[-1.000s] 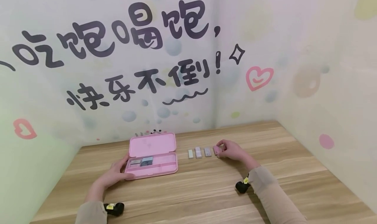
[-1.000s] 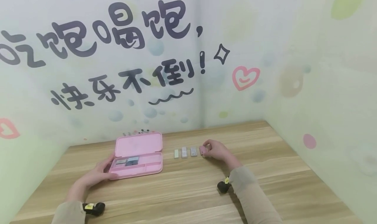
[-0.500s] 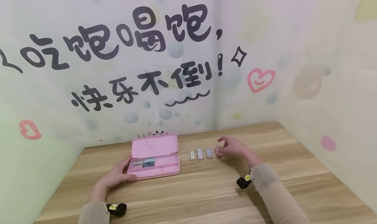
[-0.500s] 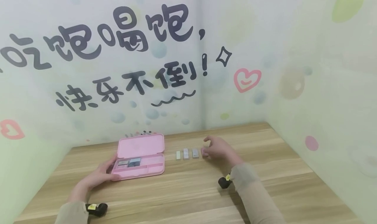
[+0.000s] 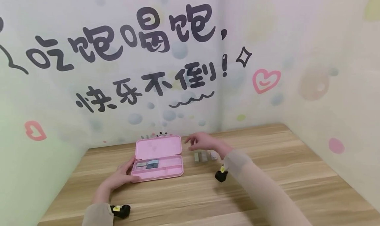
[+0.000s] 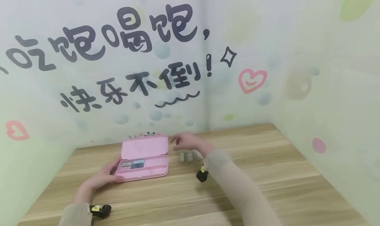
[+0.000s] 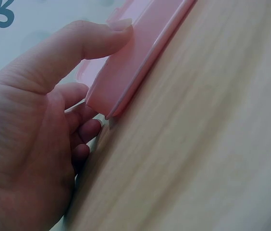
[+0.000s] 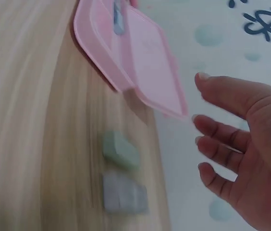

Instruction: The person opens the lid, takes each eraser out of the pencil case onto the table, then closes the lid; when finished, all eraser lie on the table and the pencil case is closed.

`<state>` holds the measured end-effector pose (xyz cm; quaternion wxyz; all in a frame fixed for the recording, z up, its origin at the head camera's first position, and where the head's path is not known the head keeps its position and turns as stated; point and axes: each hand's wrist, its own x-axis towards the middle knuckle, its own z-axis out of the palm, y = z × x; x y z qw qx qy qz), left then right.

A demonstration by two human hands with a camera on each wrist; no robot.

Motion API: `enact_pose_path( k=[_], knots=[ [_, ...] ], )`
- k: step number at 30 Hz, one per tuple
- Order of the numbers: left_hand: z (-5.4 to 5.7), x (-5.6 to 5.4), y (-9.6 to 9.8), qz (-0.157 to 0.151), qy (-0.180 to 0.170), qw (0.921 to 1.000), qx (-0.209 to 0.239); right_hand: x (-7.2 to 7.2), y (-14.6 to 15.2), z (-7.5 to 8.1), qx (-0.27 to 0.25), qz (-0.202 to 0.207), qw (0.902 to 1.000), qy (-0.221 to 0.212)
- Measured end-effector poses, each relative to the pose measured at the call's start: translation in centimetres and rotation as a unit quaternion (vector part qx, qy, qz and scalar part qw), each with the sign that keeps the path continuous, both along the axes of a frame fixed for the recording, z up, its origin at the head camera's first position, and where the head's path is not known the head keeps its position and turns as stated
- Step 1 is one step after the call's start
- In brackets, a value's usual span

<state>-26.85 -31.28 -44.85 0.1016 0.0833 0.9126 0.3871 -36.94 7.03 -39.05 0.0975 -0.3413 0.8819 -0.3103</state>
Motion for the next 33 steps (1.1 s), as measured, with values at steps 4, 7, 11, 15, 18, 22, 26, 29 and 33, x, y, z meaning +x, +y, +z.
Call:
enact_pose_path(
  k=[4,7,11,15,18,22,26,29,33],
  knots=[
    [0.1,0.1,0.1,-0.001,0.006,1.0,0.0,-0.7,-3.8,-0.6,0.006,0.031,0.9995,-0.002],
    [0.0,0.0,0.1,-0.002,0.007,1.0,-0.002,-0.9,-6.2,-1.0,0.017,0.049,0.9986,0.001],
    [-0.1,0.0,0.0,0.003,0.006,1.0,0.0,-0.7,-9.0,-1.2,0.039,0.08,0.9957,0.025],
    [0.0,0.0,-0.1,0.006,0.004,1.0,0.004,-0.3,-10.8,-1.0,0.063,0.098,0.9921,0.045],
    [0.0,0.0,-0.1,0.006,0.002,1.0,0.001,-0.1,-11.8,-1.1,0.087,0.108,0.9878,0.07],
    [0.1,0.0,0.0,0.009,-0.003,1.0,-0.001,0.0,-12.9,-1.5,0.117,0.122,0.9799,0.106],
    [0.1,0.1,0.1,0.01,-0.007,0.9999,0.0,0.2,-13.6,-2.1,0.135,0.123,0.9752,0.124],
    [0.1,0.1,0.1,0.014,-0.007,0.9999,0.003,0.4,-14.0,-2.5,0.144,0.118,0.9731,0.136],
    [0.0,0.0,0.0,0.013,0.0,0.9999,0.002,0.8,-14.3,-2.7,0.148,0.107,0.9735,0.138]
  ],
)
